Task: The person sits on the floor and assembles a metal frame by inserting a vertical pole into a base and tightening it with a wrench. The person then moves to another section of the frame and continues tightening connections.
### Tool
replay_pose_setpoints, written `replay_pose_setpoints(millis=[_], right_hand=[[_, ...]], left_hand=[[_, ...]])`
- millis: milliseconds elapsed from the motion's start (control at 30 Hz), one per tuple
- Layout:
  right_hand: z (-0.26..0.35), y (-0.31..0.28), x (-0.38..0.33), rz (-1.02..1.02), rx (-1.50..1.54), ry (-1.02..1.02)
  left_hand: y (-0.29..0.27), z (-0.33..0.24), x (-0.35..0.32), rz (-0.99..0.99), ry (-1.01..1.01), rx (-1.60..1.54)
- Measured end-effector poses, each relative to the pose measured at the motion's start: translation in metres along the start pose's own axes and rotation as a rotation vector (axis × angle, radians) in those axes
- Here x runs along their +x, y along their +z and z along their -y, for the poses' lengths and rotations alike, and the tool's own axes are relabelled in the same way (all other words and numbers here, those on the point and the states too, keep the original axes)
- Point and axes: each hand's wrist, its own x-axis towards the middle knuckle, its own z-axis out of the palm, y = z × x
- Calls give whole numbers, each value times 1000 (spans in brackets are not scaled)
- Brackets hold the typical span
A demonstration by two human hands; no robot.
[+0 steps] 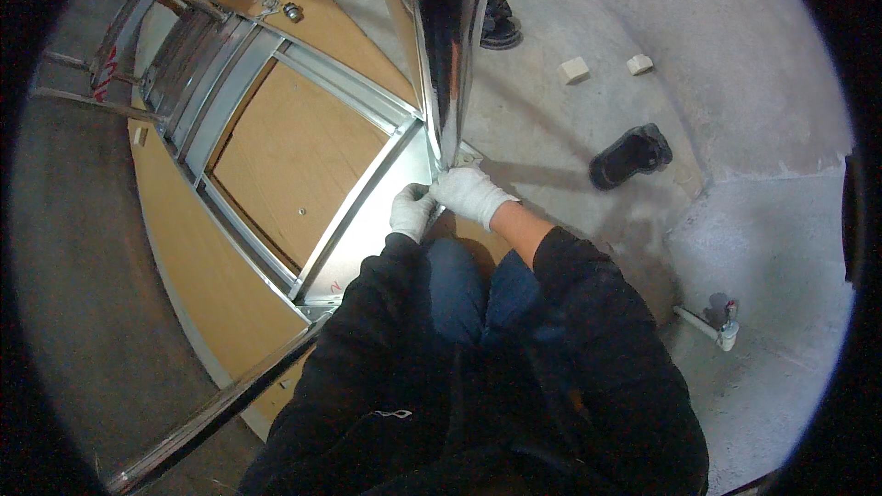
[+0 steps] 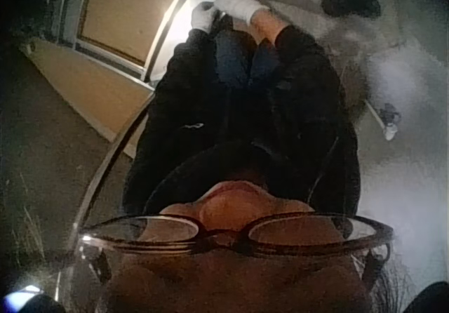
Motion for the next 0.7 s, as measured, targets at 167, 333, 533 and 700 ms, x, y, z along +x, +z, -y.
replay_pose_setpoints(millis=[167,333,533,700], right_hand=[[7,0,3,-16,27,121],[29,-3,-1,-60,444,591],[48,26,9,-383,945,1027],[49,26,10,-401,1302,1144]], left_hand=[[-3,12,8,-24,43,25],[-3,4,-10,-89,108,102],[-11,1,-34,-79,229,472],[-11,5,-41,67,194,512]])
